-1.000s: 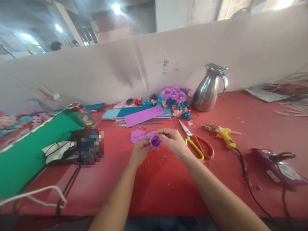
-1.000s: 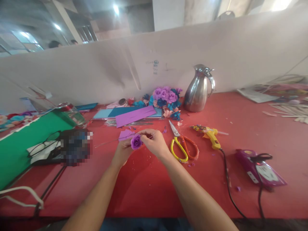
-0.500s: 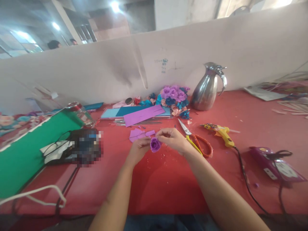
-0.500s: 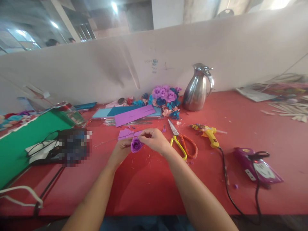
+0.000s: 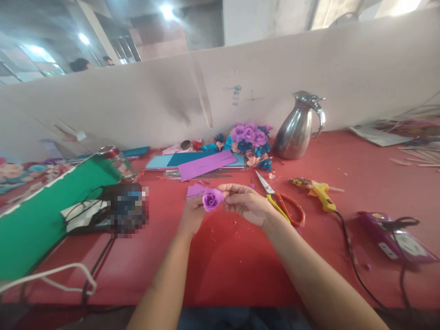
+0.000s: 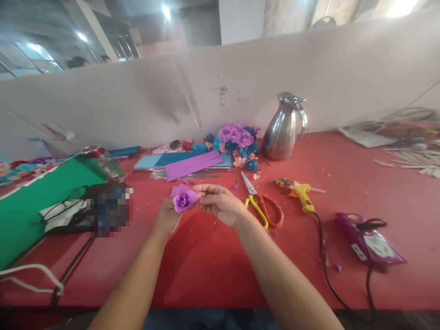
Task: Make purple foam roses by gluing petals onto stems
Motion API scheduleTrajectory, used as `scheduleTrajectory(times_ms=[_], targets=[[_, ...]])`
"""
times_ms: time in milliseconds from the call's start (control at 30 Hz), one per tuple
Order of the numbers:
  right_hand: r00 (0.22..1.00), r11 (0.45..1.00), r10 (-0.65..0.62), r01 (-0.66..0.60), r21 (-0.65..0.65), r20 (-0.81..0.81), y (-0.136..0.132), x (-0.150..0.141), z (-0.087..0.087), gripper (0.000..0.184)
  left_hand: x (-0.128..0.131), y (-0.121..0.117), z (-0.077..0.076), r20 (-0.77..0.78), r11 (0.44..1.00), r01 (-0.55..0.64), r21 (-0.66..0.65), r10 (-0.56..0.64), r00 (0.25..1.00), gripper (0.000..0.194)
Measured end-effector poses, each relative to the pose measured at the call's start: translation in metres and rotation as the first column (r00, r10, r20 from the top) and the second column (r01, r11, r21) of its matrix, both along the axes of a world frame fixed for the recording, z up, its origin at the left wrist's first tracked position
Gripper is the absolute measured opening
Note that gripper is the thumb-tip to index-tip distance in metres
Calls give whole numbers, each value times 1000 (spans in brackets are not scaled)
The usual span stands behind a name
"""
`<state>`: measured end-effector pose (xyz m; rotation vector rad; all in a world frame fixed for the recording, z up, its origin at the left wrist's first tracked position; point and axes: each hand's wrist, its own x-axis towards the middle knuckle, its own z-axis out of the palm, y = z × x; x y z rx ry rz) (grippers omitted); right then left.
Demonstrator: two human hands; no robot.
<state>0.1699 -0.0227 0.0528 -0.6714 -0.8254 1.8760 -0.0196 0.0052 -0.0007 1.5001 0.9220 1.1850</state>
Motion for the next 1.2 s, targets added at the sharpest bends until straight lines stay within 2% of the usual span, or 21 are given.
scheduleTrajectory(times_ms=[100,200,400,633,733,900,1033,1133,1200], targets=[[998,998,-60,59,-15,-22,0,-1,1,32,-1,2,-4,31,997,-81,-1,81,996,13],[994,994,-105,106,-26,41,-1,-4,-2,26,-2,3,-3,5,987,-159,5,159,987,11],[943,973,-219,194,123,252,-3,-15,-5,23,5,-2,9,-36,989,-134,58,136,990,15],[906,948,-303,252,196,296,-2,-20,-7,10,10,-6,12,-69,959,-219,182,235,970,13],[915,947,-303,256,195,266,-2,-20,-8,11,10,-6,10,-32,966,-212,149,219,975,15],[960,973,-223,208,101,170,-2,-19,-9,14,10,-4,2,31,983,-179,39,178,984,15],[932,979,-192,161,122,307,-2,-16,-8,11,10,-3,-2,30,987,-161,0,161,987,11],[871,963,-257,192,191,419,0,-10,-6,6,11,-3,1,-15,990,-140,-20,140,990,12],[850,942,-325,253,221,414,1,-6,-3,7,13,-3,4,-46,993,-118,-29,116,992,12]])
